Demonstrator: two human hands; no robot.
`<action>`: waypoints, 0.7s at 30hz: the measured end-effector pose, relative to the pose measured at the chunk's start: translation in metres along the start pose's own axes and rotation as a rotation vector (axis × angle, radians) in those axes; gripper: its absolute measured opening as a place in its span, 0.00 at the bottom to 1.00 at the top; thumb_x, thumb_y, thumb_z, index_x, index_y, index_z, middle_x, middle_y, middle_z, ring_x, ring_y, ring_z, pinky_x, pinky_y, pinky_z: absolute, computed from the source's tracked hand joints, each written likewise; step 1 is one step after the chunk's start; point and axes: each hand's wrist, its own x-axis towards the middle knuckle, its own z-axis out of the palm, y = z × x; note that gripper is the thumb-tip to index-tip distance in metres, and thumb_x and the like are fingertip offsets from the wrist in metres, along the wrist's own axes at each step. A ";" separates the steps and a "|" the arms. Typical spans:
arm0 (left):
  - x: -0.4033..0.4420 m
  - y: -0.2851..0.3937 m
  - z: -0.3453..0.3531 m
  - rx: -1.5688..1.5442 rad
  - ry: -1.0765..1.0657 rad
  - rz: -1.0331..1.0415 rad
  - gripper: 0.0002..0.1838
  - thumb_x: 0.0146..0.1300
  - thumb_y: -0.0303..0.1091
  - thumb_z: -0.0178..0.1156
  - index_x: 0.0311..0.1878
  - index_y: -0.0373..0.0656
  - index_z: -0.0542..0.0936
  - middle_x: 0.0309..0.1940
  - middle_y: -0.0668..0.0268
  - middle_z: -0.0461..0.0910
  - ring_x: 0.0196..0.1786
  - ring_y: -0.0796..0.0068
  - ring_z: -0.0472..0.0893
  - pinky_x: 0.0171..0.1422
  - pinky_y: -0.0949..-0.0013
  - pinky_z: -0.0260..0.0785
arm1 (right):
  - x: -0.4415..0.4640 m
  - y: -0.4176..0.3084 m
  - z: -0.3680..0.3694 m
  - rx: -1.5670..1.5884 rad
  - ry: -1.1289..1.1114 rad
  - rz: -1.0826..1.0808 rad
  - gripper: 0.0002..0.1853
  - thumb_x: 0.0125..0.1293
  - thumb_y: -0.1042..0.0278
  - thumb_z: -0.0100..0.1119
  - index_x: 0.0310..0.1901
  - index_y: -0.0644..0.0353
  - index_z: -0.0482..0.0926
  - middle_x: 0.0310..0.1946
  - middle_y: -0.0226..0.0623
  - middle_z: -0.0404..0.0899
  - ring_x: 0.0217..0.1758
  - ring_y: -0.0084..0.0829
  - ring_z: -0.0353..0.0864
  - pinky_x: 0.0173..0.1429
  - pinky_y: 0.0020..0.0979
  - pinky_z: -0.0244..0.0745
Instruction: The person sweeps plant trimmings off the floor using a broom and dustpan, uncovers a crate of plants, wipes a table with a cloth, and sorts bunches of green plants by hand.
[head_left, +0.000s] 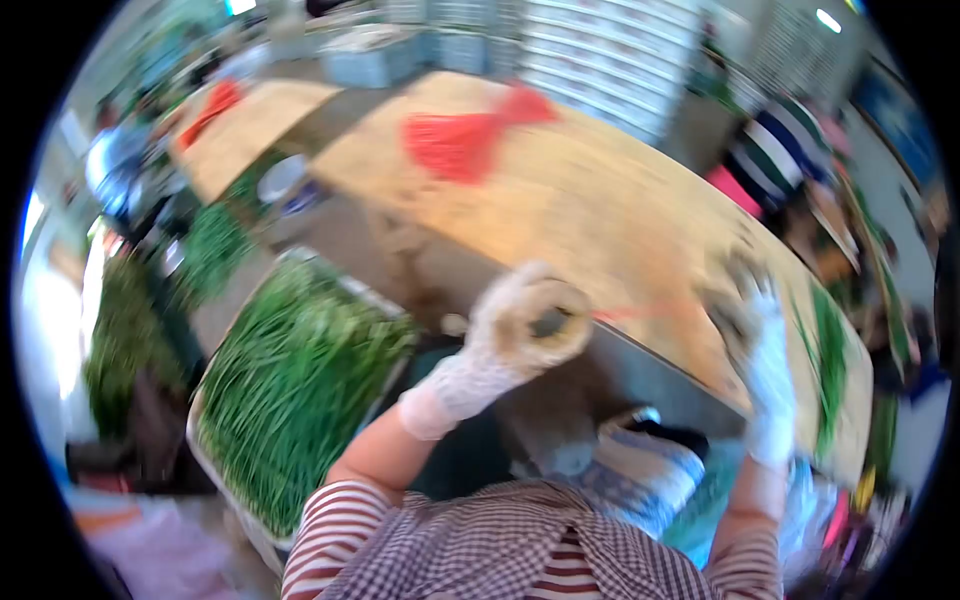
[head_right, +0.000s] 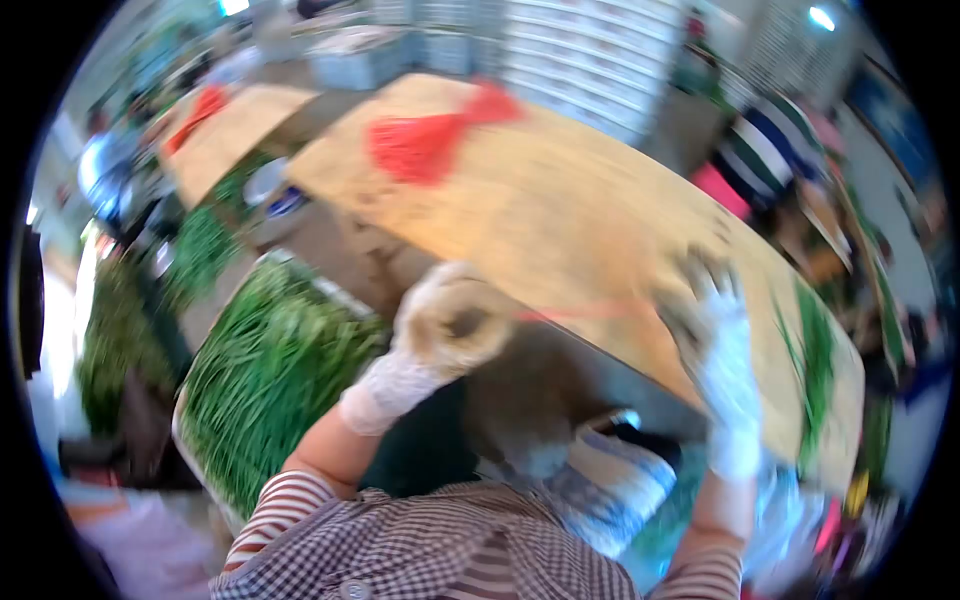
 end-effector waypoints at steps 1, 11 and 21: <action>0.000 0.002 0.015 0.146 0.065 0.110 0.09 0.44 0.24 0.65 0.29 0.45 0.77 0.28 0.67 0.75 0.30 0.67 0.75 0.38 0.66 0.68 | -0.007 0.001 -0.004 -0.361 0.072 0.018 0.13 0.53 0.72 0.62 0.41 0.61 0.79 0.44 0.45 0.78 0.52 0.46 0.74 0.53 0.42 0.70; -0.037 0.041 0.172 0.372 -0.258 0.324 0.13 0.48 0.35 0.65 0.39 0.51 0.78 0.37 0.67 0.74 0.38 0.64 0.74 0.44 0.62 0.68 | -0.081 0.025 0.037 1.009 -0.284 0.966 0.18 0.63 0.59 0.54 0.46 0.63 0.81 0.35 0.42 0.83 0.39 0.32 0.80 0.49 0.31 0.72; -0.048 0.044 0.167 0.220 -0.323 0.194 0.18 0.48 0.27 0.65 0.46 0.47 0.78 0.35 0.64 0.77 0.38 0.61 0.78 0.45 0.62 0.70 | -0.120 0.144 0.056 0.495 -0.267 0.936 0.15 0.64 0.57 0.54 0.44 0.57 0.81 0.32 0.36 0.84 0.34 0.37 0.82 0.45 0.37 0.74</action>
